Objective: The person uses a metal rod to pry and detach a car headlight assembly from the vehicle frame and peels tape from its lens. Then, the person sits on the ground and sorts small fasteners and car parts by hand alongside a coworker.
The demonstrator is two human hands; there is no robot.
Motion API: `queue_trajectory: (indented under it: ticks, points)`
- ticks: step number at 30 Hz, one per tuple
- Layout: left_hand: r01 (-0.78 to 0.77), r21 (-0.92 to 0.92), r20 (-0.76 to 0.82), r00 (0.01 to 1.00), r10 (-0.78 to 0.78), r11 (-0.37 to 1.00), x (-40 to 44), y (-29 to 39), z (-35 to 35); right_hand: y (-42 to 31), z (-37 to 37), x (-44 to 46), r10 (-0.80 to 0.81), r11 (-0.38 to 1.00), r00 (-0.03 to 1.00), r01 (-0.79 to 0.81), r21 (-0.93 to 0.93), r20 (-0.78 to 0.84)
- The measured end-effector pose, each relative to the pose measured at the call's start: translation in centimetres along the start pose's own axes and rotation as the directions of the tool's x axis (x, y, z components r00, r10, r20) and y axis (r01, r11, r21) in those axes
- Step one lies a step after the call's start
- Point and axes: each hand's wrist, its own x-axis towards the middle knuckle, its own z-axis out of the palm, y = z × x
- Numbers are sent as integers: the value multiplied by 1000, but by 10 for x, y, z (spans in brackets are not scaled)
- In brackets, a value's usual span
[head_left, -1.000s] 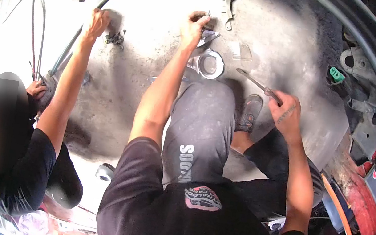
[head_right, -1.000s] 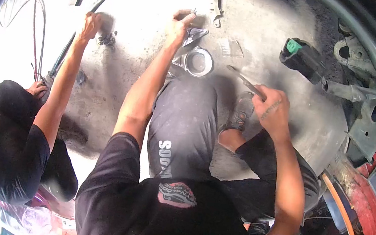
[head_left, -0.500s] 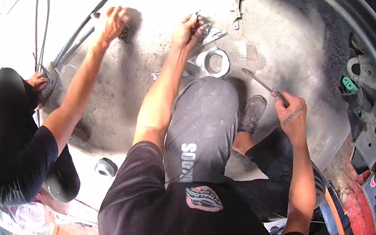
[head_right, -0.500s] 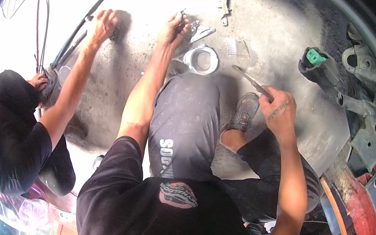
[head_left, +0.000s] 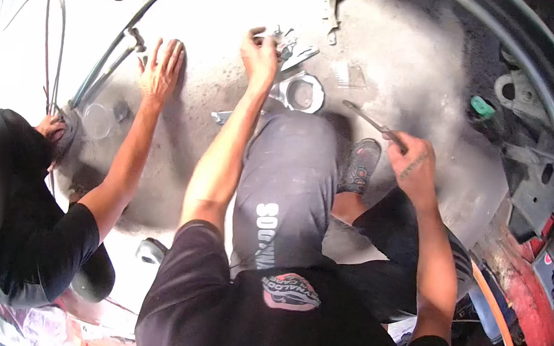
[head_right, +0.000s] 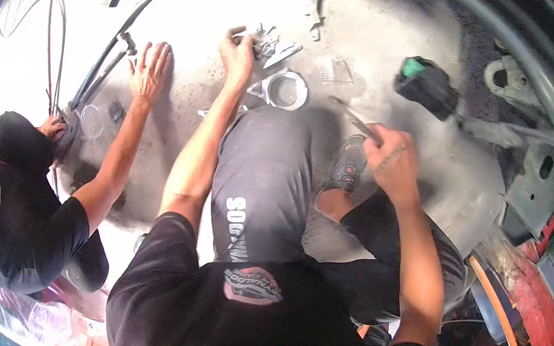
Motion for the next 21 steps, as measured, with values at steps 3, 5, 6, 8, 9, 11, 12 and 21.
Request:
queue_trajectory:
  ticks: [3, 5, 6, 8, 9, 11, 12, 21]
  points:
    - [-299, 424, 369, 919, 139, 855, -6, 32, 33, -17, -8, 6, 45, 999, 997, -46, 15, 63]
    - [-424, 532, 415, 885, 210, 733, 18, 24, 73, -21, -12, 10, 63, 997, 995, -59, -54, 79]
    - [-435, 520, 414, 881, 228, 735, 28, 19, 90, -23, -12, 11, 70, 996, 994, -65, -59, 83]
    - [-491, 679, 424, 869, 255, 546, 50, 6, 116, -21, -3, 7, 67, 995, 997, -64, -73, 40]
    - [-495, 673, 422, 867, 264, 550, 59, -2, 120, -18, -1, 5, 63, 995, 997, -61, -81, 33]
    - [-529, 628, 477, 841, 255, 570, 71, -13, 120, -25, -2, 4, 78, 989, 995, -69, -132, 64]
    - [-538, 622, 487, 835, 257, 569, 77, -15, 119, -24, -2, 2, 87, 988, 995, -79, -131, 56]
    - [-741, 571, 694, 666, 274, 355, 42, 13, 96, -34, 0, 7, 79, 983, 996, -74, -165, 27]
